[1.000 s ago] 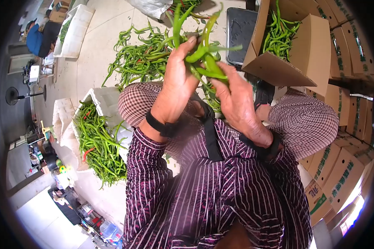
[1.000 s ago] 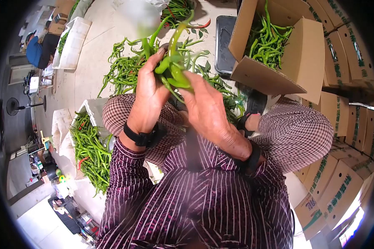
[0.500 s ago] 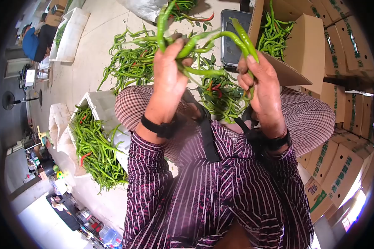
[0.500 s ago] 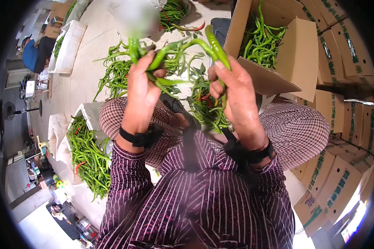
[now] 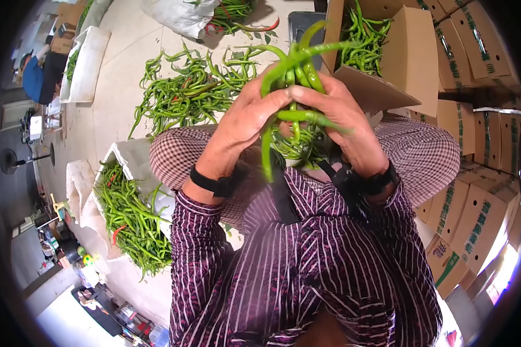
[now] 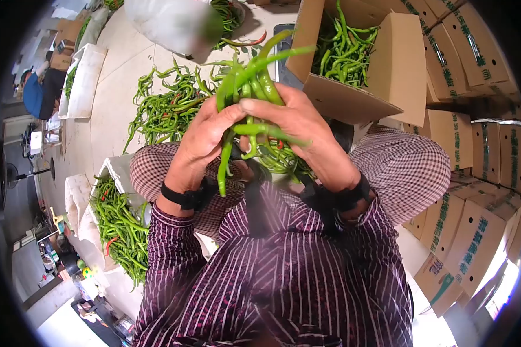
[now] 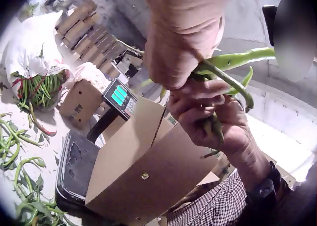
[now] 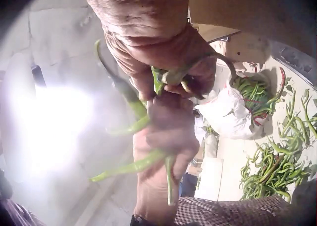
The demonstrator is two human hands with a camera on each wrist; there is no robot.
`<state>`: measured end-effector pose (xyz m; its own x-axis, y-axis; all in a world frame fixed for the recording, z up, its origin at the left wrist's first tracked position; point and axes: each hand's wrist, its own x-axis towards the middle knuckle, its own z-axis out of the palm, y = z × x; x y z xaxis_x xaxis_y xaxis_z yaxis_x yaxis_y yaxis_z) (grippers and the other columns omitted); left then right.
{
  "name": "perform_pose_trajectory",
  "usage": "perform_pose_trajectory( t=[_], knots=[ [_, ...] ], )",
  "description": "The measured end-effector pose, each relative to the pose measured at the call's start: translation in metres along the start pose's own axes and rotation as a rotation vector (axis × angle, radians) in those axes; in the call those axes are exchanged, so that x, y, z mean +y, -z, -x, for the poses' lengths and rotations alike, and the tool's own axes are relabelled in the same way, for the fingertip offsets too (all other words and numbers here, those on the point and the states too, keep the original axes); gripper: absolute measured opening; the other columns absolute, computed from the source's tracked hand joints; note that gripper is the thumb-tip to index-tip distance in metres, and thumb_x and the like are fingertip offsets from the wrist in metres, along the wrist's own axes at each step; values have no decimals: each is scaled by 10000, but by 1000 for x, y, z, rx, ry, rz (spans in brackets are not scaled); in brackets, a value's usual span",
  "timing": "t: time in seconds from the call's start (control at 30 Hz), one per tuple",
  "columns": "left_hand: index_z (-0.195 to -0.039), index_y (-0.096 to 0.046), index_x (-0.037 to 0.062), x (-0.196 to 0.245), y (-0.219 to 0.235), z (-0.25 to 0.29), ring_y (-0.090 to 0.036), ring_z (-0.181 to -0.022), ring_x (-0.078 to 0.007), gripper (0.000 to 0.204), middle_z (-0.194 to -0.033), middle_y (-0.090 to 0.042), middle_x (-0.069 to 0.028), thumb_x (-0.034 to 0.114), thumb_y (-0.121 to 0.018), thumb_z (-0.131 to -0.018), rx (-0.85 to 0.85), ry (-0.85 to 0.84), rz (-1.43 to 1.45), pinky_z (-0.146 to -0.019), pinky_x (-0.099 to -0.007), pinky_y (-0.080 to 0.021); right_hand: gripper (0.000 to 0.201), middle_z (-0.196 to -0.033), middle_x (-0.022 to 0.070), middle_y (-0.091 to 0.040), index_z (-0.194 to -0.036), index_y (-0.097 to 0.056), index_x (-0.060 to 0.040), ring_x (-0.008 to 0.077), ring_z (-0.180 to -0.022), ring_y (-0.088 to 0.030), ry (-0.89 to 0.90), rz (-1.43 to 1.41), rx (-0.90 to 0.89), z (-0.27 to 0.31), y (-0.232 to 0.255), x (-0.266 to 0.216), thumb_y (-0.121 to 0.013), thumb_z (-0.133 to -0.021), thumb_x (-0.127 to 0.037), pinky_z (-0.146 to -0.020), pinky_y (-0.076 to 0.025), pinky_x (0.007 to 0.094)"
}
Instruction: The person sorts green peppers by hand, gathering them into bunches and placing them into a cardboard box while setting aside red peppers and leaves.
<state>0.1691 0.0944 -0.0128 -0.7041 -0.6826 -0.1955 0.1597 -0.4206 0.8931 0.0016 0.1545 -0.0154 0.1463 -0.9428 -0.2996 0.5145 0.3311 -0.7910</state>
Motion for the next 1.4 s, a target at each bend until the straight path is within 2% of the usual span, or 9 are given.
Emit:
perform_pose_trajectory(
  t=[0.2, 0.33, 0.77, 0.9, 1.0, 1.07, 1.1, 1.27, 1.4],
  knots=[
    [-1324, -455, 25, 17, -3, 6, -528, -606, -50, 495, -844, -605, -15, 208, -582, -882, 18, 85, -240, -459, -184, -406, 288, -1056, 84, -633, -1129, -569, 11, 169, -959, -613, 135, -176, -23, -13, 10, -1, -633, -880, -119, -823, -524, 323],
    [-1257, -471, -40, 17, 7, 3, -438, -493, -63, 421, -684, -516, -3, 105, -573, -875, 383, -89, 25, -427, -193, -344, 350, -1023, 112, -605, -1217, -477, 15, 189, -907, -600, 254, -44, 64, 3, 14, -26, -575, -917, -136, -815, -521, 337],
    [-1275, -460, -19, 13, 10, 0, -540, -746, -127, 443, -977, -569, -80, 58, -574, -854, 419, -109, 182, -579, -223, -424, 437, -937, 65, -584, -1268, -463, 20, 124, -792, -572, 402, 380, 288, 29, 72, -140, -601, -898, -168, -723, -498, 263],
    [-1293, -451, -1, 11, 6, -7, -590, -853, -165, 456, -1038, -567, -96, 58, -559, -854, 450, -58, 154, -678, -264, -506, 263, -895, 106, -659, -1142, -575, -38, 203, -816, -633, 317, 378, 410, 10, 99, -169, -559, -903, -146, -756, -507, 315],
    [-1305, -441, 5, 6, 13, -7, -599, -900, -180, 464, -1038, -568, -96, 59, -549, -857, 426, -20, 158, -741, -298, -531, 402, -954, 65, -588, -1233, -493, 14, 122, -797, -574, 250, 367, 412, -8, 155, -152, -611, -887, -155, -751, -481, 266],
    [-1286, -452, 9, 9, 5, -11, -591, -858, -162, 433, -1024, -570, -94, 69, -549, -867, 470, -10, 158, -686, -276, -512, 429, -988, 78, -607, -1234, -505, 16, 132, -853, -586, -109, 810, 511, -14, 190, -139, -629, -877, -187, -789, -453, 274],
    [-1263, -467, 12, 7, 6, -13, -575, -818, -145, 403, -1015, -572, -89, 79, -551, -875, 460, 0, 212, -650, -261, -490, 690, -1262, 235, -523, -1376, -353, 64, 226, -1012, -584, -182, 880, 542, -4, 175, -144, -652, -843, -257, -903, -454, 333],
    [-1183, -504, 8, -8, 28, -16, -576, -788, -159, 311, -954, -596, -92, 119, -556, -898, 169, -26, 612, -630, -277, -458, 526, -1199, 118, -594, -1293, -489, 35, 187, -1031, -589, -64, 840, 258, 12, 123, -138, -586, -882, -278, -902, -453, 310],
    [-1250, -459, -17, 7, 1, -20, -415, -753, -144, 355, -951, -520, -79, 98, -494, -916, 216, -21, 642, -625, -255, -374, 413, -1129, 107, -622, -1214, -569, 4, 171, -1025, -596, -154, 801, -102, 16, 57, -111, -531, -914, -277, -896, -463, 298]
  ],
)
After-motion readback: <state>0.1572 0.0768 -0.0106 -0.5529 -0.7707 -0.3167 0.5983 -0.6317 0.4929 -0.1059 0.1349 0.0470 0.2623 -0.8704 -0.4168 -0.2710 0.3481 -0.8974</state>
